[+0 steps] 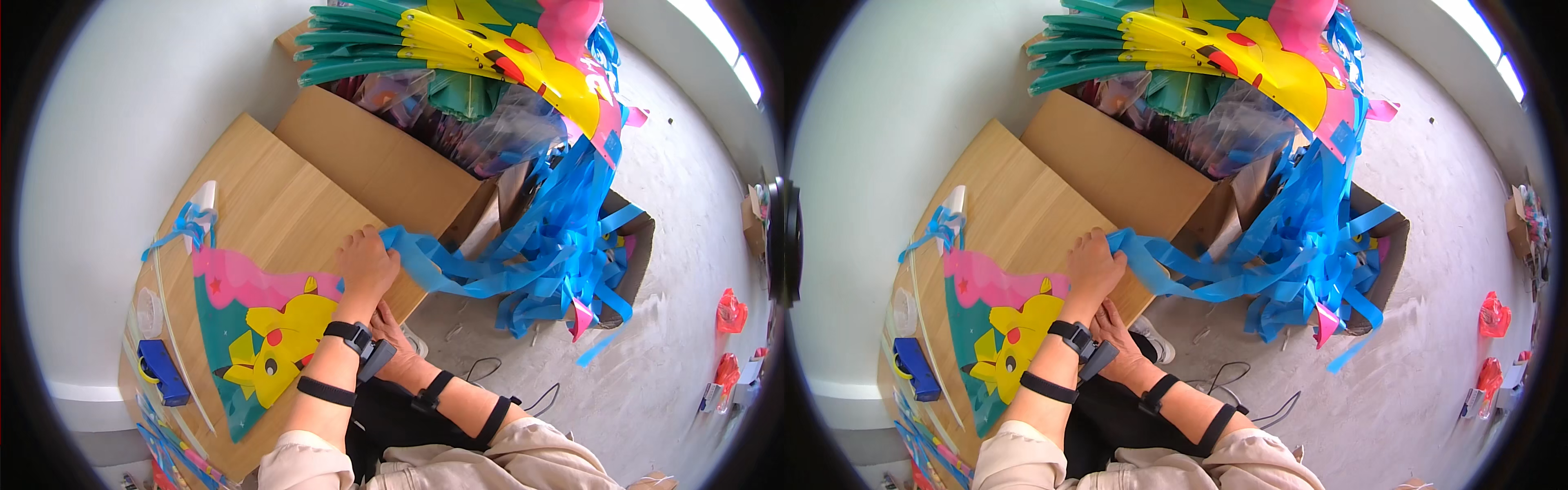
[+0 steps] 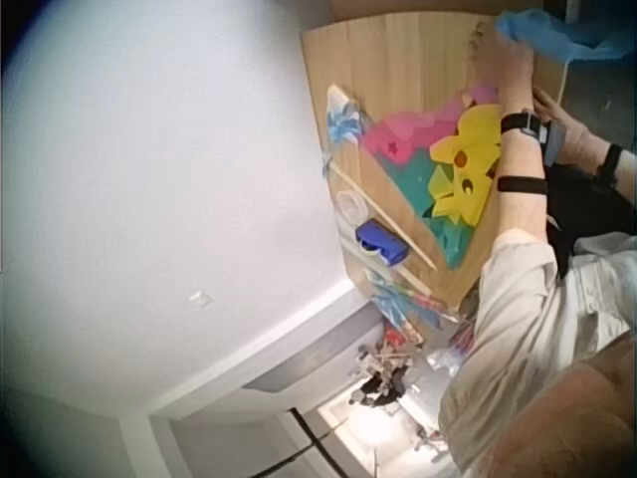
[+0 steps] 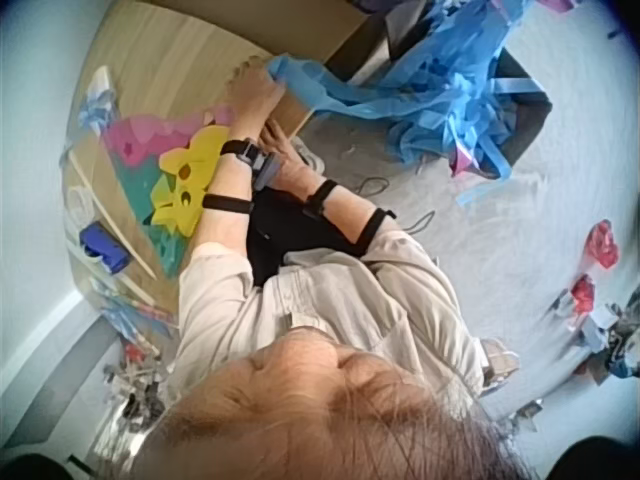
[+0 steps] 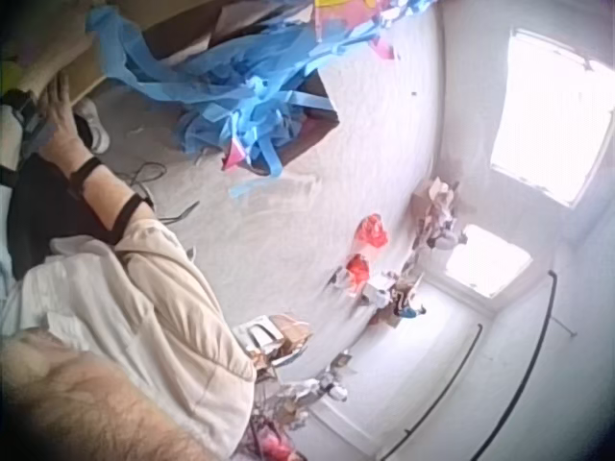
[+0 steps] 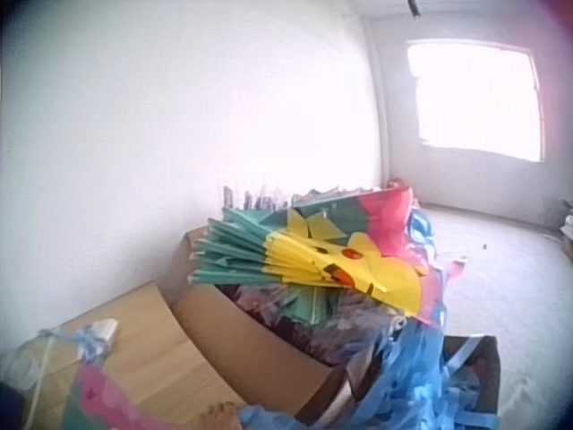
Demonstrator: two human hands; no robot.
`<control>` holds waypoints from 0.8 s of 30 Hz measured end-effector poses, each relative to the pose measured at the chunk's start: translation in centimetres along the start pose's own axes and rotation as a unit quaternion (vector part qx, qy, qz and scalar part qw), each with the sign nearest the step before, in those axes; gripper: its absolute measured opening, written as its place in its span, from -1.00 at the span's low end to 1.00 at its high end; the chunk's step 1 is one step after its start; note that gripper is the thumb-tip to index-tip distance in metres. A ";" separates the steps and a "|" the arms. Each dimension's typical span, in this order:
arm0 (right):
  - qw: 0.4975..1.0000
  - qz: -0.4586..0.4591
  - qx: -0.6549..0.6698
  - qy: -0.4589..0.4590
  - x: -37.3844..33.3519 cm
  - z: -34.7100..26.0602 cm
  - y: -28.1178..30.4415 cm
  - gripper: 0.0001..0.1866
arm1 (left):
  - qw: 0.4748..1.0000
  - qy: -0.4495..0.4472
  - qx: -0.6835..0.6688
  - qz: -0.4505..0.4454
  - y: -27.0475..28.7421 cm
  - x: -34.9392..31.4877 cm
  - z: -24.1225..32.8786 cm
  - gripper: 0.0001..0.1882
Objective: Assembling a colorful paper kite by folding material, inserting support sticks, and placing it into a plastic sleeve.
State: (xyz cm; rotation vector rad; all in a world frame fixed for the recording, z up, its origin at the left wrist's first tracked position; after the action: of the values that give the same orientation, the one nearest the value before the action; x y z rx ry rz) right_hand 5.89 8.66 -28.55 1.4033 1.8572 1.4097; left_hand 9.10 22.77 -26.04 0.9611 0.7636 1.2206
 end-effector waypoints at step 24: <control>0.997 0.055 -0.056 -0.002 0.0 -0.6 2.4 -0.34 | 0.942 -0.035 -0.205 -0.264 -1.2 -0.2 0.1 -0.59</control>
State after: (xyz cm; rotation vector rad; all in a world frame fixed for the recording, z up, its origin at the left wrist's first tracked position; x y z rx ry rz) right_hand 6.48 8.30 -26.21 1.4702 1.6923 1.5381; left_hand 9.65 22.46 -27.14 0.4105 0.6212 0.8185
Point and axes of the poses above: each hand's wrist, its own x-axis towards the middle knuckle, its own y-axis out of the back of the hand, z = x × y, the point moved 10 cm from there along x, towards the middle knuckle, and after that the axes turned 10 degrees about -x, right-handed, at the moved point
